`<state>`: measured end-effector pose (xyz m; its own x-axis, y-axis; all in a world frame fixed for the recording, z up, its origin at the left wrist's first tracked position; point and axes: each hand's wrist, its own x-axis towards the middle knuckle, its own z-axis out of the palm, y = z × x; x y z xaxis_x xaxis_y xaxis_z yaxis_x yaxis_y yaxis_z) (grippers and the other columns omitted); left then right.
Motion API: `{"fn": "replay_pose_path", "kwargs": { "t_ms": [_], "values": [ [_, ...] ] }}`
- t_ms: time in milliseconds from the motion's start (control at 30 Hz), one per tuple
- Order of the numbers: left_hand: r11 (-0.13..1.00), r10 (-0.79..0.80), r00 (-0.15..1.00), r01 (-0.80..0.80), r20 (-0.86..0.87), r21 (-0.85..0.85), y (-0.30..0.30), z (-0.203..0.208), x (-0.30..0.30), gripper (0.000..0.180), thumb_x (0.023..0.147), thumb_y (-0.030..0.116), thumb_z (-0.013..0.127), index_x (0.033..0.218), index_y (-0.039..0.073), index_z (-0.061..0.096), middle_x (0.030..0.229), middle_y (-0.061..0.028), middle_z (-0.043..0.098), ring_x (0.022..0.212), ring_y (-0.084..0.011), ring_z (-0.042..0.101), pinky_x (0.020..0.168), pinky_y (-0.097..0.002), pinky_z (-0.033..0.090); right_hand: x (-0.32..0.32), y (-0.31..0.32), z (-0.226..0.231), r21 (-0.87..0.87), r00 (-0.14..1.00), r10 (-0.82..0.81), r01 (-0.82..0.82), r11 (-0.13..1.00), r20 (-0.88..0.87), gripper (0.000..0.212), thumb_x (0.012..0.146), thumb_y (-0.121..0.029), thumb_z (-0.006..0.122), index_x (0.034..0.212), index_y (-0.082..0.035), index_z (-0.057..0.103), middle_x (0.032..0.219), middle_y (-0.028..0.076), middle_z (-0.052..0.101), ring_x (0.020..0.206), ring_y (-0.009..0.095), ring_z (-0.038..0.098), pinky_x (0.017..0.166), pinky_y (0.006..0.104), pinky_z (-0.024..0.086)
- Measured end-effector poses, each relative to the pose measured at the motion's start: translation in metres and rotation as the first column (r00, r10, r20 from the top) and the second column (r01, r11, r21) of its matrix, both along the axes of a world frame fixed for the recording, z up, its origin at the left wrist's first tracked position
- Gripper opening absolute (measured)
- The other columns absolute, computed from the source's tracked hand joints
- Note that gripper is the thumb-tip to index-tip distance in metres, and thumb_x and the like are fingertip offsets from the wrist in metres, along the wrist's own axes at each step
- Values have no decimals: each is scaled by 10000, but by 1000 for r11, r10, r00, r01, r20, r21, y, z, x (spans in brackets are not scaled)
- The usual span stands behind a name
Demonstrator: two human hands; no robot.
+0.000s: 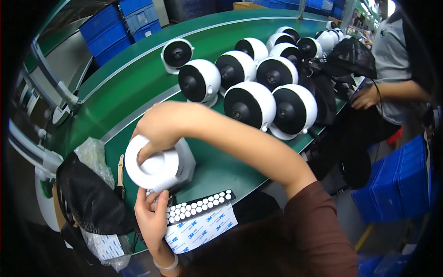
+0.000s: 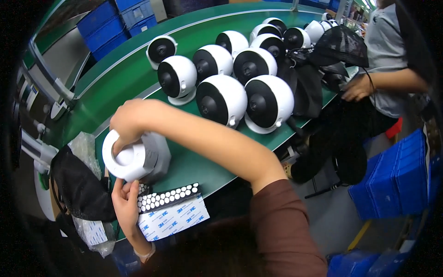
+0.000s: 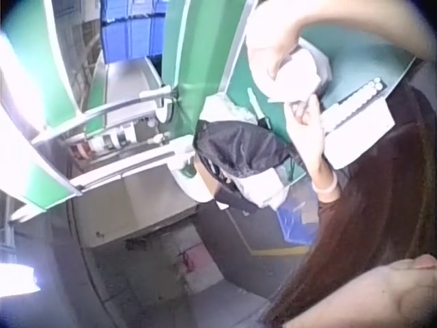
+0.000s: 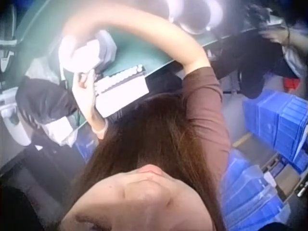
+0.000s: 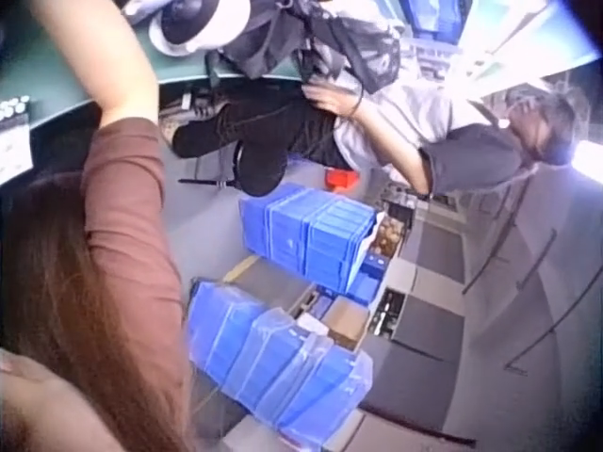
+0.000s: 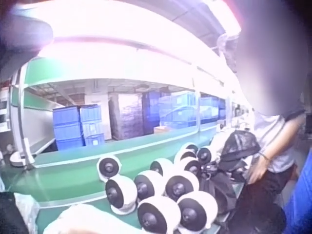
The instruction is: Applying small adhesive rubber pads to the base of white security camera housings on an assembly line.
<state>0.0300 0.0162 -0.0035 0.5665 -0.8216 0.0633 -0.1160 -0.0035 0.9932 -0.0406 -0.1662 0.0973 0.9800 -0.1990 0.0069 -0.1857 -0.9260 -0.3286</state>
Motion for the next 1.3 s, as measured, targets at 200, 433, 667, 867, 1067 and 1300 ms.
{"fn": "replay_pose_path", "kwargs": {
  "t_ms": [200,433,667,867,1067,1300],
  "values": [
    [997,49,987,-58,153,55,22,6,-2,101,789,22,623,759,-61,575,548,3,534,521,6,427,460,-149,305,-47,10,-15,-170,726,29,122,978,687,472,738,-220,662,1136,-11,519,1000,162,609,863,268,608,716,334,485],
    [961,62,931,43,360,-275,20,13,-13,102,720,0,675,645,-24,610,522,-19,556,447,-43,474,422,-175,337,-106,91,-50,358,967,-150,69,931,204,314,759,-175,649,1035,-39,587,925,134,618,861,304,589,748,334,463],
    [929,-222,780,351,585,-115,17,28,-19,142,620,37,724,733,15,641,633,-60,578,492,-173,554,447,-237,404,-111,85,-56,471,946,-160,9,882,282,159,723,-63,635,878,-28,616,749,120,621,672,273,612,605,301,474],
    [952,-174,749,293,640,-85,18,30,-15,134,633,15,689,758,17,638,664,-71,599,532,-192,573,482,-256,413,-116,82,-60,318,913,-164,40,947,374,149,733,-79,632,874,-47,596,728,100,580,640,278,575,561,328,450],
    [978,-130,748,204,651,-39,17,34,-28,102,664,2,654,754,13,610,616,-74,556,473,-218,505,458,-288,371,-113,79,-63,241,868,-167,57,969,467,212,693,-87,672,897,-74,619,774,70,580,686,246,572,564,308,457],
    [978,-113,789,195,604,-72,9,31,-27,92,662,-14,637,748,2,608,596,-89,560,478,-219,543,446,-266,406,-103,82,-67,74,809,-143,123,990,571,188,618,-71,733,777,-147,671,825,-21,635,935,207,590,987,507,283]
  ]
}}
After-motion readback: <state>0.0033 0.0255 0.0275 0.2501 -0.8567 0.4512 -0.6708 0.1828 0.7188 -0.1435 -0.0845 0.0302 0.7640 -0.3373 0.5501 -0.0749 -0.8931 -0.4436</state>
